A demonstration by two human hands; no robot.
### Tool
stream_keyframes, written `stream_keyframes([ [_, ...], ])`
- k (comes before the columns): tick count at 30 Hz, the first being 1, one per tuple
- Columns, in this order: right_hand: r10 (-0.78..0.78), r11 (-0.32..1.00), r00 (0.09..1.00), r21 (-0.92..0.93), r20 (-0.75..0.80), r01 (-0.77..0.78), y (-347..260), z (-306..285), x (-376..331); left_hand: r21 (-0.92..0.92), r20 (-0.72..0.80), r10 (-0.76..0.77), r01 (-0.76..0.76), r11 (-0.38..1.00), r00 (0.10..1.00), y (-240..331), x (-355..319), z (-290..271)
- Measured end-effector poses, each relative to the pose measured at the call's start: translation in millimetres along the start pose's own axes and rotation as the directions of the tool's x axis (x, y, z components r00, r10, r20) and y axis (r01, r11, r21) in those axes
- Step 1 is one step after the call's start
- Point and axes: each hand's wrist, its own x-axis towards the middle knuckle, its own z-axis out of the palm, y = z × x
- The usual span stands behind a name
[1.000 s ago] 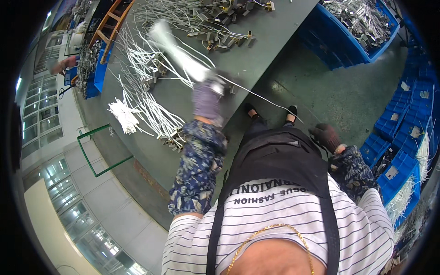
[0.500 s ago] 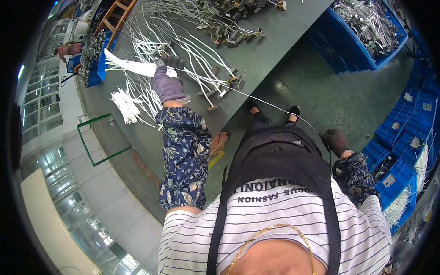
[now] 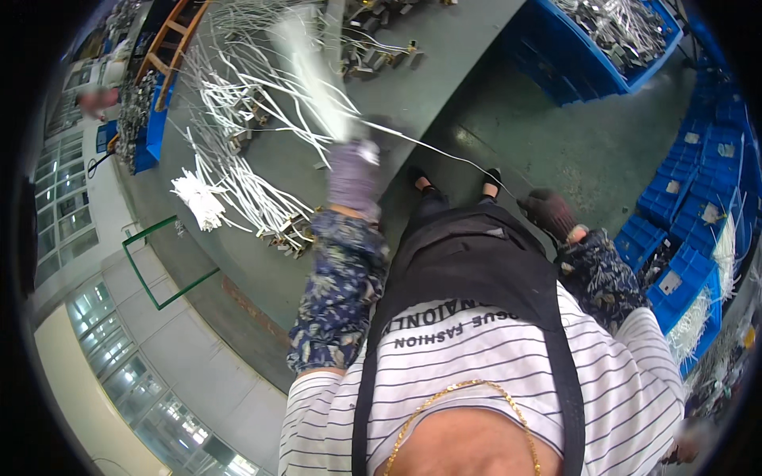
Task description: Organizing and counting bundles of white electrical wires at a manual assembly station.
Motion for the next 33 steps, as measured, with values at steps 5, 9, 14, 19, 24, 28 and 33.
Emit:
stream_keyframes([
  [5,-0.060,0.997,0.998,-0.047,-0.019,0.059,-32.3,4.3,22.4,-1.000,-0.004,-0.677,-0.011,-0.006,0.736,3.7,14.3,-92.8],
  [9,-0.525,0.841,0.848,-0.109,0.074,0.530,-160.2,58.1,22.2,-0.961,-0.044,-0.570,0.122,0.249,0.821,30.6,3.9,-21.3],
  [14,-0.664,0.693,0.700,-0.134,0.264,0.708,-224.2,84.8,22.4,-0.946,0.209,-0.644,0.320,0.058,0.736,-20.8,15.7,-14.5],
  [19,-0.787,0.588,0.561,-0.588,-0.257,0.556,-268.2,45.6,85.3,-0.916,0.163,-0.685,0.367,0.162,0.710,-55.5,13.3,-34.4],
  [24,-0.727,0.675,0.642,-0.427,-0.243,0.602,-275.5,36.5,131.4,-0.943,0.152,-0.444,-0.005,-0.333,0.883,-48.7,12.0,-11.1],
  [28,-0.579,0.813,0.779,-0.091,-0.241,0.575,-242.1,24.3,74.8,-0.867,0.263,-0.442,0.008,-0.499,0.857,13.9,20.9,-28.4],
  [33,-0.604,0.768,0.796,0.296,0.043,0.568,-138.9,43.8,16.3,-0.659,0.321,-0.294,-0.010,-0.752,0.900,68.9,40.6,-14.5],
])
